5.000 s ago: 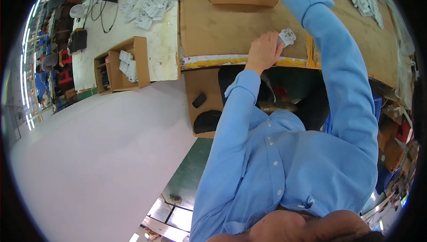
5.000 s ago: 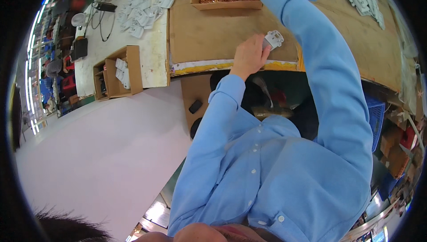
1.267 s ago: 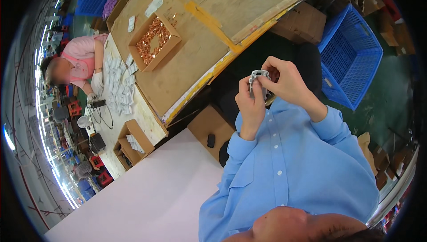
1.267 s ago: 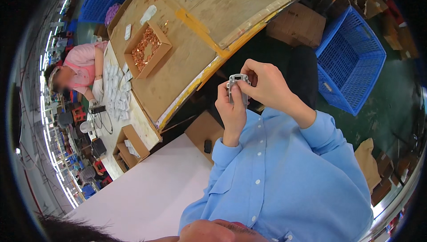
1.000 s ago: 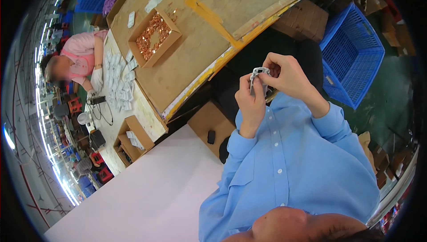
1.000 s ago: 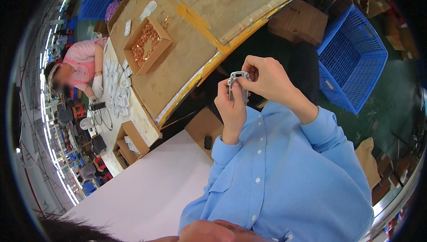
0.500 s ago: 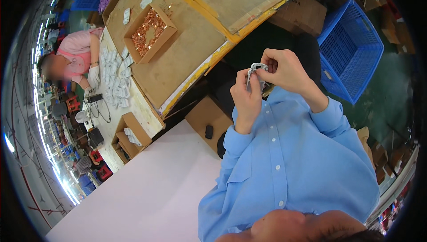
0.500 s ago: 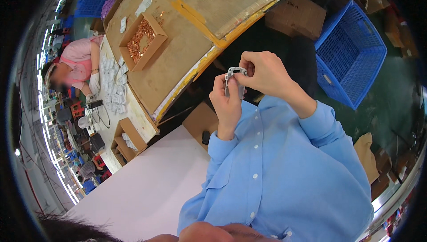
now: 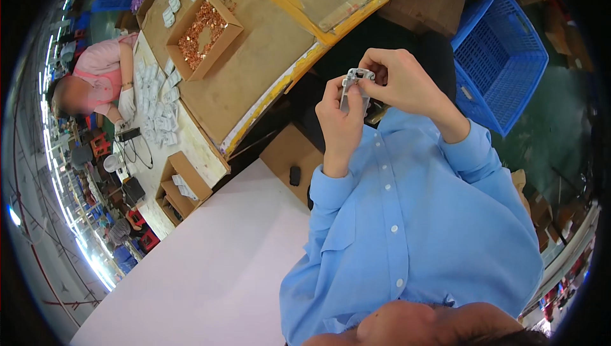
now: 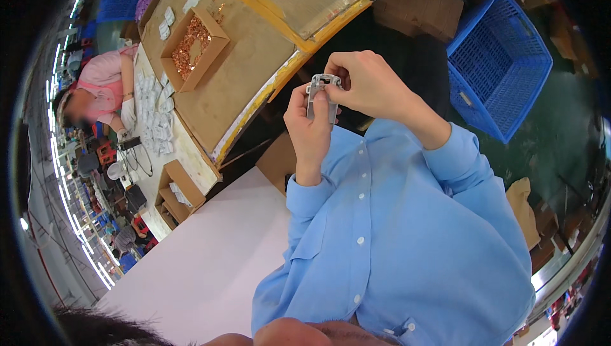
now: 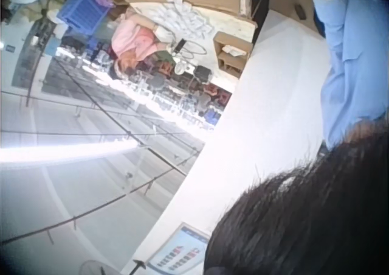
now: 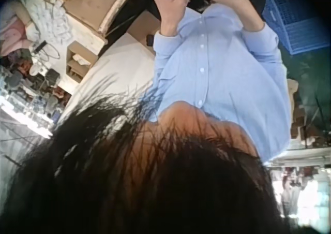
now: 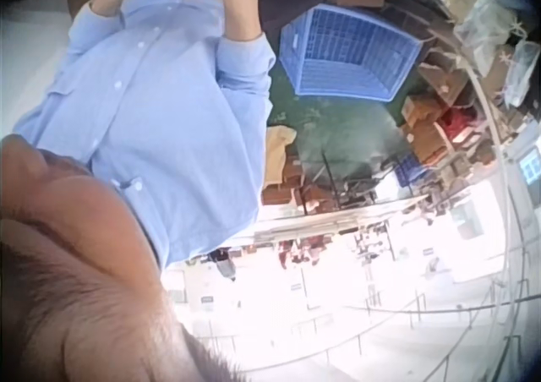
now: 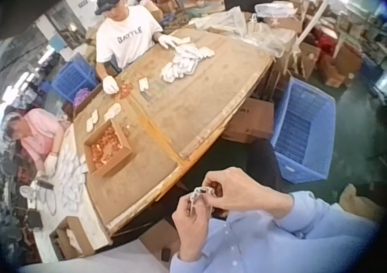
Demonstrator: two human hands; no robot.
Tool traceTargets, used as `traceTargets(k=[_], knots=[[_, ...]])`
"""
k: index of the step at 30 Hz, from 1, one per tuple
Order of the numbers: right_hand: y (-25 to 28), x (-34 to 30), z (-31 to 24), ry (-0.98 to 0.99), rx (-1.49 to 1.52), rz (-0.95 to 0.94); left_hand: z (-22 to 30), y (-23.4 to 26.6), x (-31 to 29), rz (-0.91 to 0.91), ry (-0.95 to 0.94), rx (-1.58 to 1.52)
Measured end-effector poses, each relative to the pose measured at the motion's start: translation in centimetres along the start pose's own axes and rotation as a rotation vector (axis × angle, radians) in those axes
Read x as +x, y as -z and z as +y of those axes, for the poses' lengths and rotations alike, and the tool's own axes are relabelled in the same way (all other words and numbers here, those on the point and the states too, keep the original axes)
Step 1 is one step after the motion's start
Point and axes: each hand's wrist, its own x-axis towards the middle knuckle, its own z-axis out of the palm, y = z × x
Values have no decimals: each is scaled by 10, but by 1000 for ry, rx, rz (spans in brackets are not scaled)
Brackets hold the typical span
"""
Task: Assemble electronic components by manually inserting metal pins into plastic housings at a factory workbench.
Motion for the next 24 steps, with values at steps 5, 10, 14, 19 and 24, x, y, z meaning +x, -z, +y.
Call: traceTargets(k=[5,10,14,19,24], knots=[[5,1,-3,-24,-44,-38,3,-2,-2,-34,5,-63],[1,4,-7,16,-62,-69,3,3,-3,-6,-4,-78],[-2,8,-11,3,-97,-115,1,5,-5,4,-29,-81],[-16,15,-17,56,-172,-171,3,13,-8,93,-53,-57],[-45,31,-18,131,-209,-219,3,41,-11,165,-15,-82]])
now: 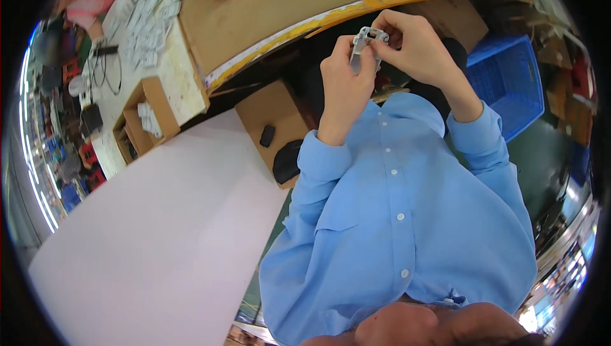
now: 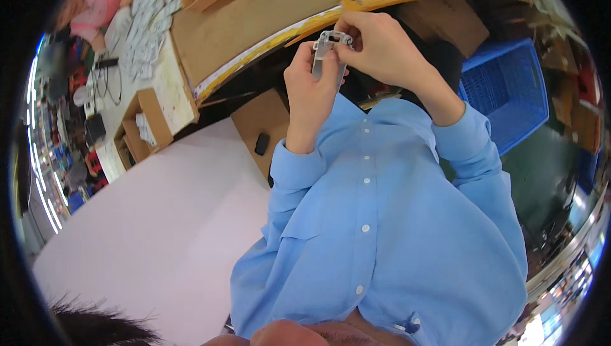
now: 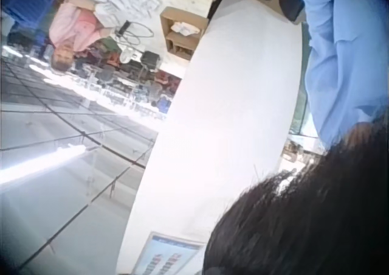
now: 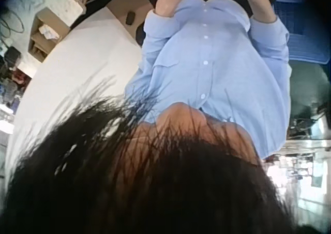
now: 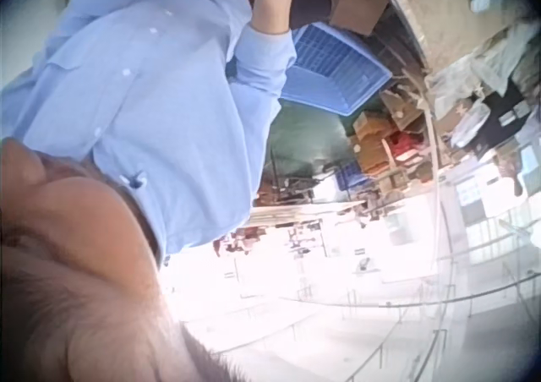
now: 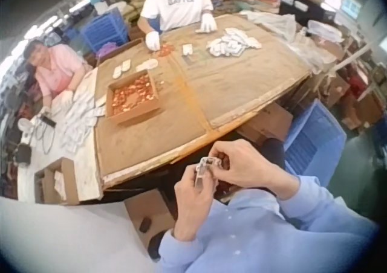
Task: Assemble electronic components by manually inserting metal pins into plastic housings at a factory workbench.
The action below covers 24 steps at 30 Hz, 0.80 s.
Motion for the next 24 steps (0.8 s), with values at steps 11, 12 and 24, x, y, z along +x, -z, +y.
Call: traceTargets(k=[11,12,24], knots=[[-83,124,54,298,-234,76,-84,189,54,461,17,281],[-78,134,78,322,-352,191,-74,204,69,496,133,395],[-91,160,115,162,-752,345,-111,453,253,919,-145,526]])
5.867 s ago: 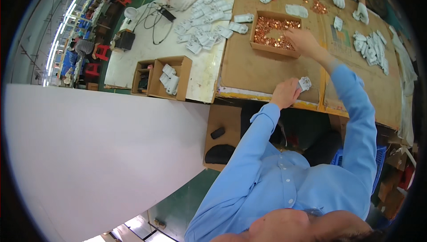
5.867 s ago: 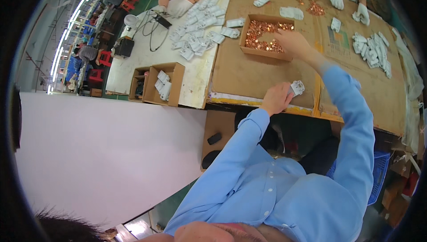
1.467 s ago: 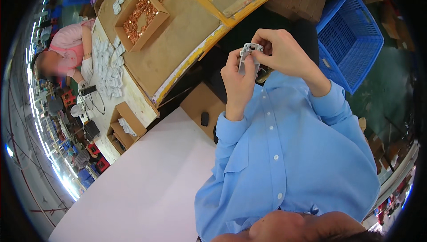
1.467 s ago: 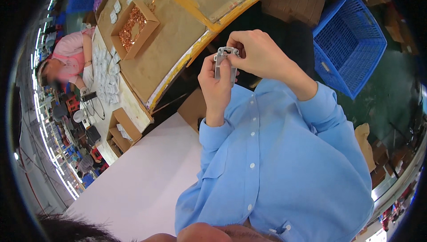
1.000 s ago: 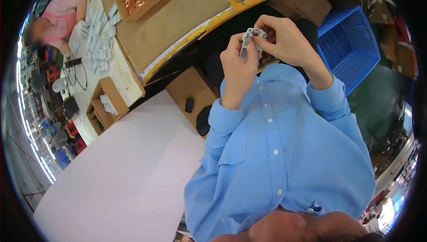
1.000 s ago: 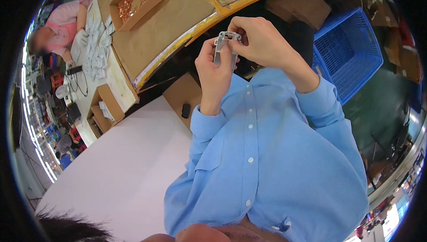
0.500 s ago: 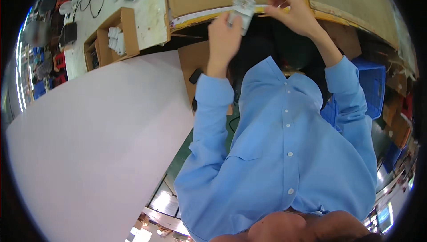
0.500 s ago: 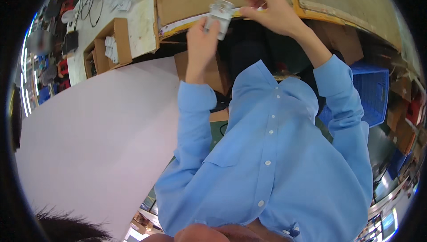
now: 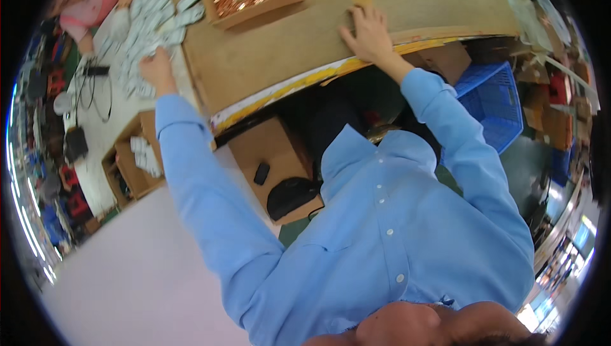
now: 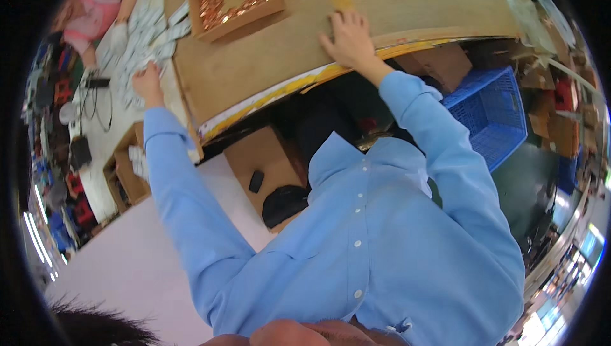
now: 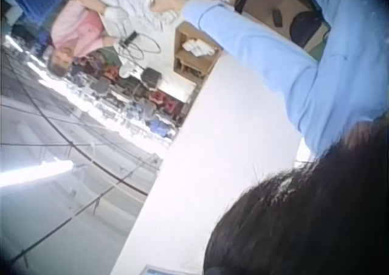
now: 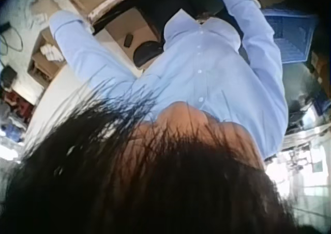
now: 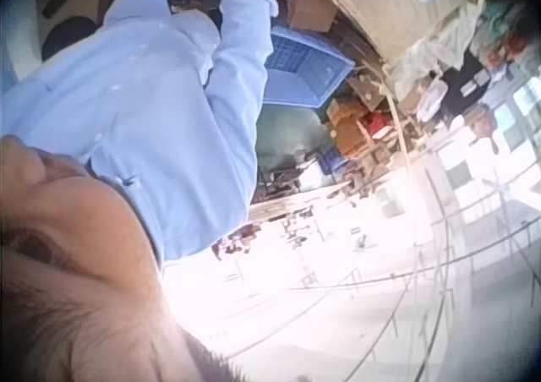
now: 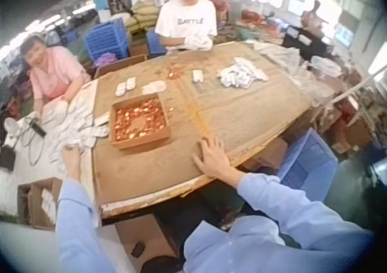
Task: Assemble electronic components by manually inserting metal pins into plastic housings at a factory workbench.
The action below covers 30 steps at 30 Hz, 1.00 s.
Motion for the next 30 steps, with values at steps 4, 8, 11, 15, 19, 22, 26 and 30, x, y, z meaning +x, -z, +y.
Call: traceTargets(k=[4,8,11,15,19,22,26,30], knots=[[8,-9,17,-41,-9,42,105,-44,-86,100,-226,162],[9,-4,14,-26,13,39,117,-63,-155,-102,-353,60],[5,-4,18,-21,40,51,124,-80,-211,-179,-415,136],[12,11,38,-40,124,27,115,-92,-248,-262,-491,397],[35,73,105,-56,-136,171,130,-90,-253,-345,-468,464],[35,127,213,228,-613,224,136,-97,-252,-335,-472,509],[61,204,268,-128,-356,-94,139,-96,-252,-352,-445,547],[47,241,289,293,-453,-56,138,-88,-253,-360,-410,561]])
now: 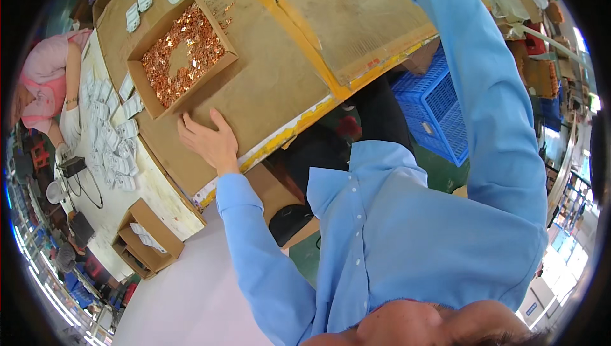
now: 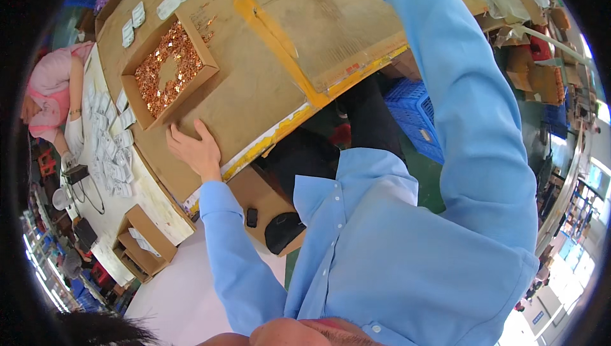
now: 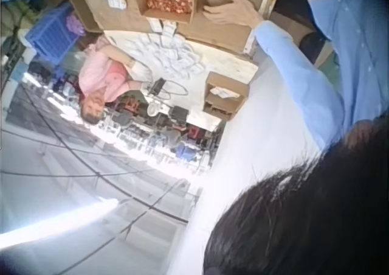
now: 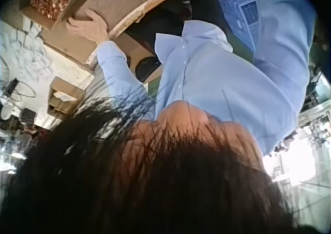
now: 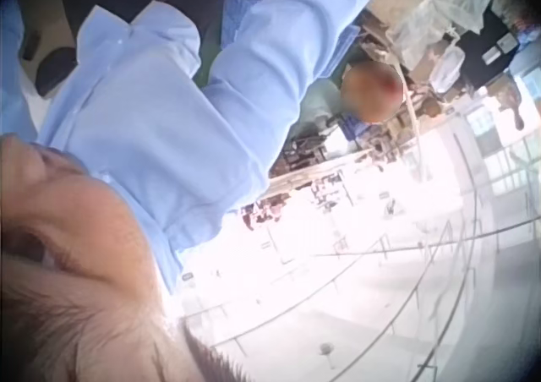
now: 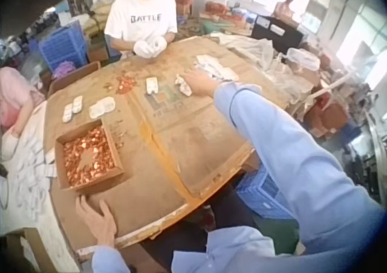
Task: Assemble electronic components by manually inserting metal pins into plastic housings at a factory workbench.
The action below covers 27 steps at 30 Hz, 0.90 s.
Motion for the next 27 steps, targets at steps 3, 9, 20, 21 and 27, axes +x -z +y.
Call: traceTargets(k=[3,9,20,21,27], knots=[[-38,15,46,276,-51,101,11,-5,8,-14,-10,-35],[-48,45,38,460,-181,-42,2,0,1,-16,45,1],[31,54,-7,4,147,-38,3,-7,9,24,-5,-22],[73,53,-60,159,250,119,0,-5,7,29,15,-7],[112,14,-240,367,1234,-314,-9,5,1,44,-129,-112]])
